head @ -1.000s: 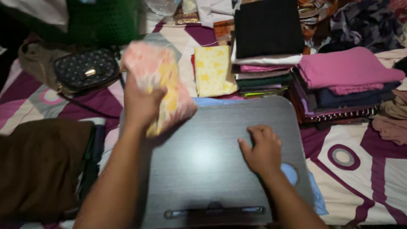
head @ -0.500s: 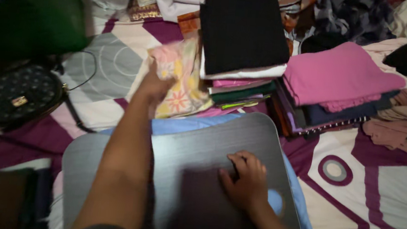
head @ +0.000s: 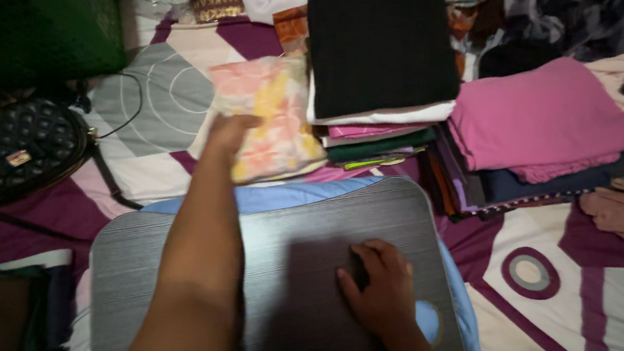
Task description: The person folds a yellow towel, a floral-patterned garment, a pink piece of clothing, and blue and striped garments by hand on a small portable table placed on a bed.
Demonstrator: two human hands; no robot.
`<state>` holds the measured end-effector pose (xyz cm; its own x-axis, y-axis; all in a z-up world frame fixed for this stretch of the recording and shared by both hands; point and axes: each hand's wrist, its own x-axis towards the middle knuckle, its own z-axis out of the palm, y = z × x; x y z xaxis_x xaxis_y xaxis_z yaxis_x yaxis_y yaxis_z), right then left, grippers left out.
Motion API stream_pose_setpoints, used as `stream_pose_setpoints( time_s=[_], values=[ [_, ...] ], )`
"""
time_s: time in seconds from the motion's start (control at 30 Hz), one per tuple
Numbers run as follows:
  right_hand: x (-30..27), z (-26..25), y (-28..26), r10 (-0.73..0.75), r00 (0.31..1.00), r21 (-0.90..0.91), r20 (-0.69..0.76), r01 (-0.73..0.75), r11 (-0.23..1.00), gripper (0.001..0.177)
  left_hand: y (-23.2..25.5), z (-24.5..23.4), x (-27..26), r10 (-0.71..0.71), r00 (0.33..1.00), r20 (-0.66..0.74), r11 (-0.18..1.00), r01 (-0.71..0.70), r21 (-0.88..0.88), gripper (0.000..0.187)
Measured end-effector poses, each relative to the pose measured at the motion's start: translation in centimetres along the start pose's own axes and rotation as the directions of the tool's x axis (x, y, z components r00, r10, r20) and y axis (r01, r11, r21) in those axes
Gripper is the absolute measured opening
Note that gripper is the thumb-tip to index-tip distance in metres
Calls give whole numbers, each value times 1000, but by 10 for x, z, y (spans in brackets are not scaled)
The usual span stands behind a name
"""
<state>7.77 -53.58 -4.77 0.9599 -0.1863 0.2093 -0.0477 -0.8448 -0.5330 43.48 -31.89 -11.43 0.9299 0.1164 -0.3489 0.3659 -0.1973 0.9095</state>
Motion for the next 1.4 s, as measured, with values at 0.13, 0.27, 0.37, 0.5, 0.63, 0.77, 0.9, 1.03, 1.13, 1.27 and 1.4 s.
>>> stream_pose_setpoints(
  time_s=[0.13, 0.27, 0.37, 0.5, 0.63, 0.77, 0.9, 1.03, 1.13, 1.27, 1.4],
  values=[
    [-1, -3, -2, 22, 999, 10, 42, -23, 1000, 48, -5, -31, 1, 198, 975, 100, 979, -191, -72, 68],
    [2, -2, -5, 38, 996, -11, 84, -37, 999, 49, -8, -28, -8, 307, 949, 71, 951, -309, 25, 91],
    [-1, -2, -3, 14, 999, 3, 52, -14, 1000, 48, -3, -10, -11, 272, 961, 51, 961, -268, -70, 107],
    [-2, 1, -1, 21, 999, 8, 35, -21, 1000, 48, 9, 1, -26, 192, 979, 70, 980, -187, -70, 116],
    [0, 1, 0, 31, 998, -8, 50, -30, 1000, 49, 28, 2, -50, 109, 994, -13, 984, -106, 143, 121],
    [-1, 1, 0, 33, 999, 21, 31, -33, 999, 49, 43, 19, -65, 676, 728, -117, 573, -418, 706, 84],
    [-2, 2, 2, 6, 1000, 24, 20, -7, 1000, 49, 40, 53, -75, 579, 713, 396, 236, -611, 756, 61],
    [-1, 0, 0, -36, 999, -10, 0, 36, 999, 49, 39, 52, -74, 439, 767, 467, 194, -589, 785, 68],
    [-3, -2, 0, 29, 998, 18, 49, -30, 999, 50, 51, 40, -88, 538, 703, 464, 252, -660, 708, 62],
    [-8, -4, -4, 0, 1000, 38, -6, 0, 999, 49, 46, -2, -153, 662, 660, 356, 425, -721, 547, 48],
    [-8, -3, -10, 1, 1000, 42, -16, 0, 999, 48, 8, -42, -249, 639, 720, 270, 435, -628, 645, 47]
  ],
)
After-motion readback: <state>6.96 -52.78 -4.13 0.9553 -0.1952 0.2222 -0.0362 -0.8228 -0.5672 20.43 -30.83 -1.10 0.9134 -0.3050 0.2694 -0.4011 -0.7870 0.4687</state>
